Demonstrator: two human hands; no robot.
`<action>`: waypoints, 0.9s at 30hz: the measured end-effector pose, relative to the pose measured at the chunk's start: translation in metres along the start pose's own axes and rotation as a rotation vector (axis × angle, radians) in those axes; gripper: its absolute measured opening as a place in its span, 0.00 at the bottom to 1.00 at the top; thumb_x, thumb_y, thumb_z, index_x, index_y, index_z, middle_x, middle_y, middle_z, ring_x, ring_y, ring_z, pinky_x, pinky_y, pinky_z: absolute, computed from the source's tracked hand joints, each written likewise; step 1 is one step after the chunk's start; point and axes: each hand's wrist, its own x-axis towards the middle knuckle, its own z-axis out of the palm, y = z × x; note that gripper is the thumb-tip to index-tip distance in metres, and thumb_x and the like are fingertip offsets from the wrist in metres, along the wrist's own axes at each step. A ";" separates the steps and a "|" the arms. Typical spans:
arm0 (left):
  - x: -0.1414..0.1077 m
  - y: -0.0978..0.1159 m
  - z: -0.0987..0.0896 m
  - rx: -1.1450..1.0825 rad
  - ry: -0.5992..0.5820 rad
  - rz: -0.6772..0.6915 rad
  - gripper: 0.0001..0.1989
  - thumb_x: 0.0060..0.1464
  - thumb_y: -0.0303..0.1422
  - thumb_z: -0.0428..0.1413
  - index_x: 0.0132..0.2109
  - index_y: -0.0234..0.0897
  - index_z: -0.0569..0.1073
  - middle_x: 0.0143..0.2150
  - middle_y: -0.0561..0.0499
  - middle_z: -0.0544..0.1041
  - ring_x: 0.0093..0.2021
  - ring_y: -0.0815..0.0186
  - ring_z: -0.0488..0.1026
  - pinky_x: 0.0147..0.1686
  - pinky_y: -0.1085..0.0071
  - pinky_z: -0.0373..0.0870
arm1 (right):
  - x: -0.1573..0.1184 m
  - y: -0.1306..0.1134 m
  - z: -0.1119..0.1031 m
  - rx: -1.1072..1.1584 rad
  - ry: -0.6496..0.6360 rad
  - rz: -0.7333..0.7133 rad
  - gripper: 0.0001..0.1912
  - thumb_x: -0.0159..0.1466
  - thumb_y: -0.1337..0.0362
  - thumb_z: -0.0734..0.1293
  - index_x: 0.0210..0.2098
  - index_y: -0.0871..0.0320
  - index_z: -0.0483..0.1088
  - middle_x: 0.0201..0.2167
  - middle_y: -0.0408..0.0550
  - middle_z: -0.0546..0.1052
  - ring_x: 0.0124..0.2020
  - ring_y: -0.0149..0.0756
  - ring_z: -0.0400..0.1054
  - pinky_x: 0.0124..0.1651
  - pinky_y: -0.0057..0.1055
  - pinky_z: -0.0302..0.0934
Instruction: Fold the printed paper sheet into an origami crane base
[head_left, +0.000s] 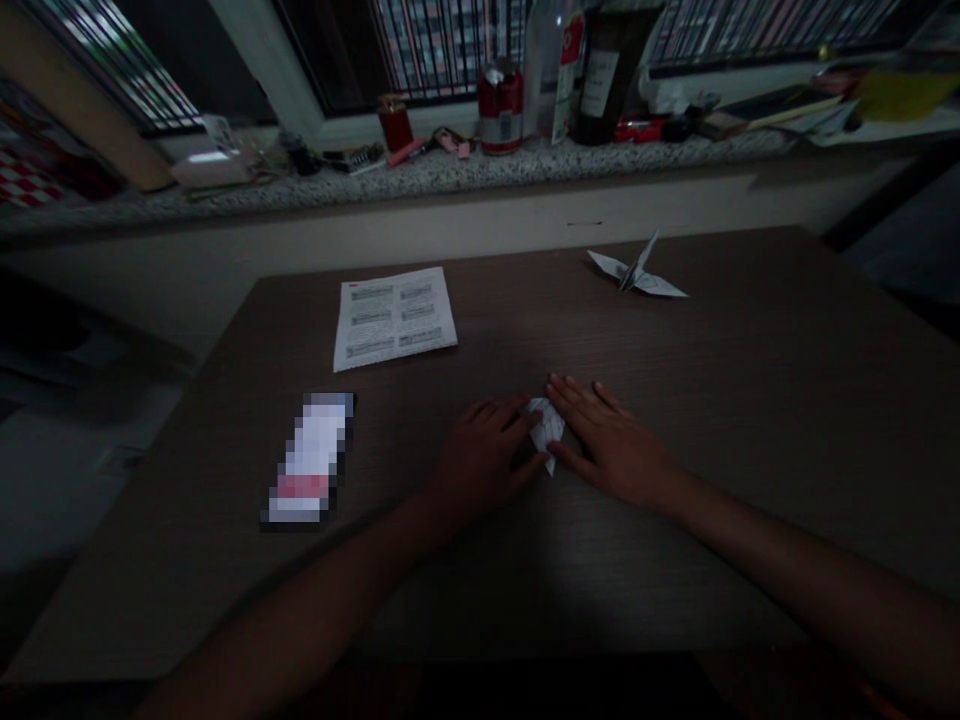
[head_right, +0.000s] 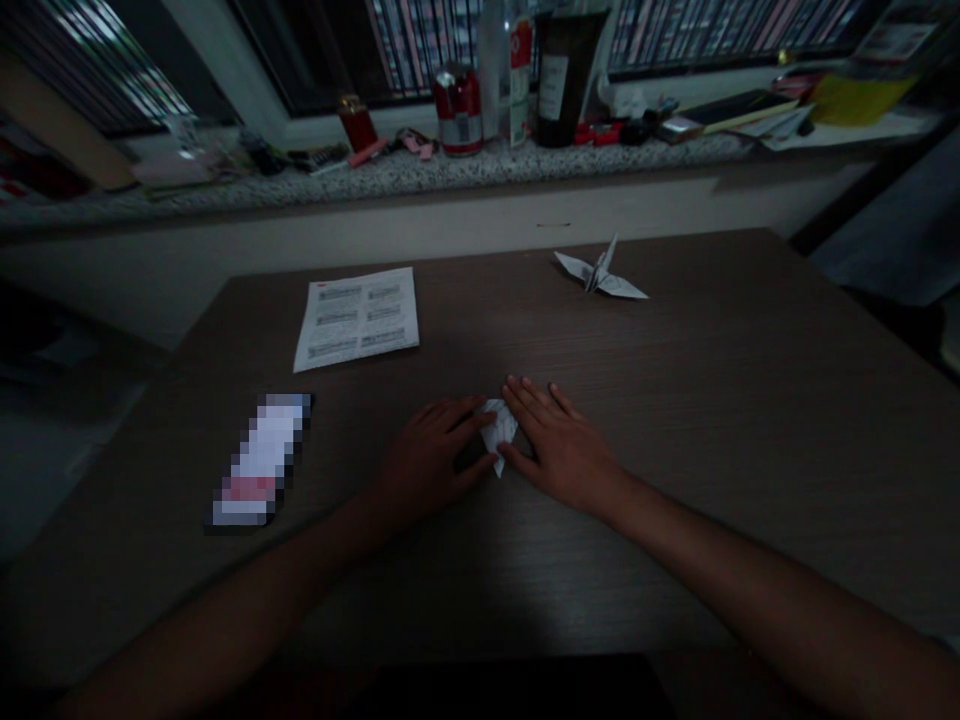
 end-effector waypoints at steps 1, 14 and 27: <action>0.000 0.000 0.000 0.004 -0.001 0.000 0.23 0.66 0.43 0.58 0.64 0.39 0.72 0.67 0.44 0.70 0.64 0.53 0.69 0.65 0.52 0.64 | 0.000 0.000 0.000 0.001 0.001 0.002 0.40 0.74 0.49 0.58 0.78 0.56 0.39 0.76 0.56 0.52 0.76 0.47 0.44 0.75 0.56 0.43; 0.003 -0.011 -0.001 -0.027 -0.017 0.070 0.20 0.66 0.43 0.58 0.59 0.37 0.72 0.66 0.41 0.71 0.62 0.52 0.71 0.62 0.52 0.68 | 0.000 0.004 -0.001 0.053 0.019 -0.014 0.40 0.74 0.48 0.59 0.77 0.56 0.42 0.75 0.57 0.54 0.76 0.47 0.46 0.75 0.56 0.45; 0.003 -0.019 0.001 -0.027 -0.025 0.005 0.39 0.63 0.50 0.58 0.73 0.39 0.57 0.72 0.38 0.61 0.70 0.46 0.61 0.67 0.48 0.60 | 0.000 0.004 -0.002 0.233 0.136 0.024 0.46 0.69 0.53 0.68 0.77 0.49 0.40 0.74 0.58 0.58 0.73 0.53 0.55 0.72 0.62 0.50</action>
